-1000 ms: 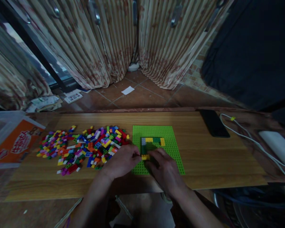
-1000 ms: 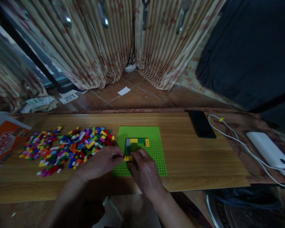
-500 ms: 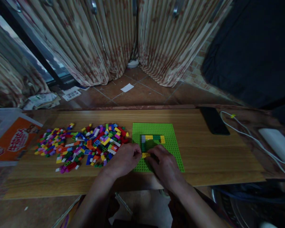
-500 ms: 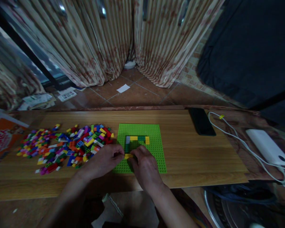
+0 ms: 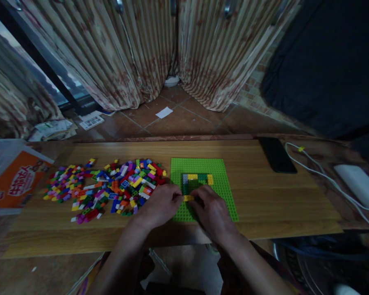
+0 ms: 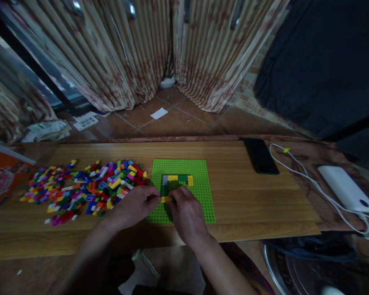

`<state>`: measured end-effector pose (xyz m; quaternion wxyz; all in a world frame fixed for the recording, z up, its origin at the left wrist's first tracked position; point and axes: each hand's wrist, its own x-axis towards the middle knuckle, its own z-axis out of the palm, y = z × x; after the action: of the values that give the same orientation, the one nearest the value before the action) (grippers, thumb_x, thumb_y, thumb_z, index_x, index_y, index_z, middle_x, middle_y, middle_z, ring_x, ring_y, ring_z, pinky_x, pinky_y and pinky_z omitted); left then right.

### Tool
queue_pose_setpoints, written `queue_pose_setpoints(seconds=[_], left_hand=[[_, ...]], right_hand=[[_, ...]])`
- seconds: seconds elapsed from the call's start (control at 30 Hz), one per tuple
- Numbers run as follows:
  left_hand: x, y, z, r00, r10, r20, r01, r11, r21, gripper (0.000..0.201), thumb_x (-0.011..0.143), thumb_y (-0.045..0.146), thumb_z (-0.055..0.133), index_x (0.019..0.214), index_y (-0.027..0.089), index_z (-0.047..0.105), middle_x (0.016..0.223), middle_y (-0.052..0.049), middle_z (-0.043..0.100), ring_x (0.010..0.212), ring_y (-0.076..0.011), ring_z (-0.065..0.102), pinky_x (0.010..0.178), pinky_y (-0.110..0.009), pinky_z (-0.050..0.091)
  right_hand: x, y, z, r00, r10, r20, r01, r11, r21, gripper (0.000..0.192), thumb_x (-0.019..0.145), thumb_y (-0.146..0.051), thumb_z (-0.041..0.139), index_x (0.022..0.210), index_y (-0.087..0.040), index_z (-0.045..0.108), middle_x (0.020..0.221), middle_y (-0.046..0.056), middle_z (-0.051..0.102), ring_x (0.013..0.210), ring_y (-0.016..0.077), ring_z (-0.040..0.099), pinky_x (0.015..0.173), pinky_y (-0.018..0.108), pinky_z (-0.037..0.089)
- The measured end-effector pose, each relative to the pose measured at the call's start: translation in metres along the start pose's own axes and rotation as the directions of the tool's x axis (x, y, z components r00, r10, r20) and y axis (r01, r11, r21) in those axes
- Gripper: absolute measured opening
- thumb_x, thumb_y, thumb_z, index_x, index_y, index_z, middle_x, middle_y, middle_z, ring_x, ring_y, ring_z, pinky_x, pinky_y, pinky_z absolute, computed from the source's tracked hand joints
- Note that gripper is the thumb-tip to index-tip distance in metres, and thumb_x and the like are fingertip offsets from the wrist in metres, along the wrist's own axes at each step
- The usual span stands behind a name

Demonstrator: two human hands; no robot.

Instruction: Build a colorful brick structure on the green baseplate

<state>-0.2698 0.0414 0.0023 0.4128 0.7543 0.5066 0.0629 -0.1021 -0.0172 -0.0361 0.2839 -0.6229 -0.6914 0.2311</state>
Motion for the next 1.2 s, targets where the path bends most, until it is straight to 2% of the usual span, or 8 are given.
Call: queue_pose_setpoints(seconds=[0.3,0.47,0.67,0.93,1.1,1.2], left_hand=[[0.003,0.002,0.003,0.996,-0.072,-0.048,0.073,0.997,0.007,0.027,0.086,0.028,0.053,0.062,0.017,0.058,0.055,0.002,0.053,0.053,-0.0128,0.050,0.053,-0.025,0.031],[0.004,0.004,0.006,0.990,-0.124,-0.071,0.122,0.992,-0.029,0.027,0.085,0.028,0.054,0.062,0.017,0.059,0.054,0.001,0.055,0.053,-0.0132,0.053,0.053,-0.025,0.034],[0.008,0.002,0.010,0.980,-0.170,-0.105,0.164,0.984,-0.064,0.025,0.082,0.028,0.057,0.060,0.017,0.062,0.053,0.001,0.057,0.055,-0.0140,0.056,0.053,-0.024,0.038],[0.012,0.002,0.010,0.966,-0.257,-0.022,0.251,0.957,-0.144,0.022,0.081,0.025,0.057,0.060,0.017,0.059,0.048,0.002,0.055,0.046,-0.0130,0.056,0.048,-0.023,0.041],[0.010,0.004,0.009,0.972,-0.231,-0.042,0.224,0.966,-0.126,0.024,0.081,0.025,0.057,0.058,0.017,0.057,0.048,0.001,0.056,0.046,-0.0136,0.057,0.048,-0.023,0.040],[0.008,0.004,0.008,0.979,-0.200,-0.034,0.195,0.974,-0.116,0.024,0.082,0.027,0.055,0.060,0.017,0.058,0.052,0.000,0.060,0.048,-0.0137,0.059,0.048,-0.023,0.040]], right_hand=[[0.001,-0.004,-0.001,0.998,0.062,-0.019,-0.062,0.998,0.003,0.008,0.085,-0.013,0.064,0.090,-0.019,0.065,0.088,0.004,0.065,0.082,0.0195,0.063,0.074,0.032,0.049],[0.002,-0.004,0.000,0.998,0.047,-0.046,-0.046,0.999,0.023,0.008,0.083,-0.012,0.065,0.088,-0.018,0.067,0.087,0.004,0.066,0.081,0.0193,0.064,0.075,0.032,0.049],[0.008,-0.006,-0.001,0.993,0.106,-0.049,-0.105,0.994,0.017,0.010,0.076,-0.009,0.071,0.080,-0.018,0.069,0.079,0.003,0.066,0.073,0.0170,0.063,0.068,0.029,0.047],[0.016,-0.006,-0.004,0.983,0.185,0.006,-0.185,0.982,0.035,0.008,0.072,-0.012,0.073,0.070,-0.018,0.068,0.071,0.001,0.068,0.065,0.0151,0.062,0.063,0.027,0.043],[0.017,-0.008,-0.005,0.985,0.170,0.014,-0.170,0.985,0.039,0.009,0.073,-0.011,0.071,0.069,-0.018,0.067,0.069,0.000,0.067,0.064,0.0138,0.061,0.061,0.026,0.042],[0.013,-0.006,-0.006,0.994,0.108,0.024,-0.109,0.991,0.073,0.007,0.074,-0.012,0.071,0.073,-0.019,0.069,0.068,-0.001,0.066,0.063,0.0132,0.060,0.061,0.025,0.043]])
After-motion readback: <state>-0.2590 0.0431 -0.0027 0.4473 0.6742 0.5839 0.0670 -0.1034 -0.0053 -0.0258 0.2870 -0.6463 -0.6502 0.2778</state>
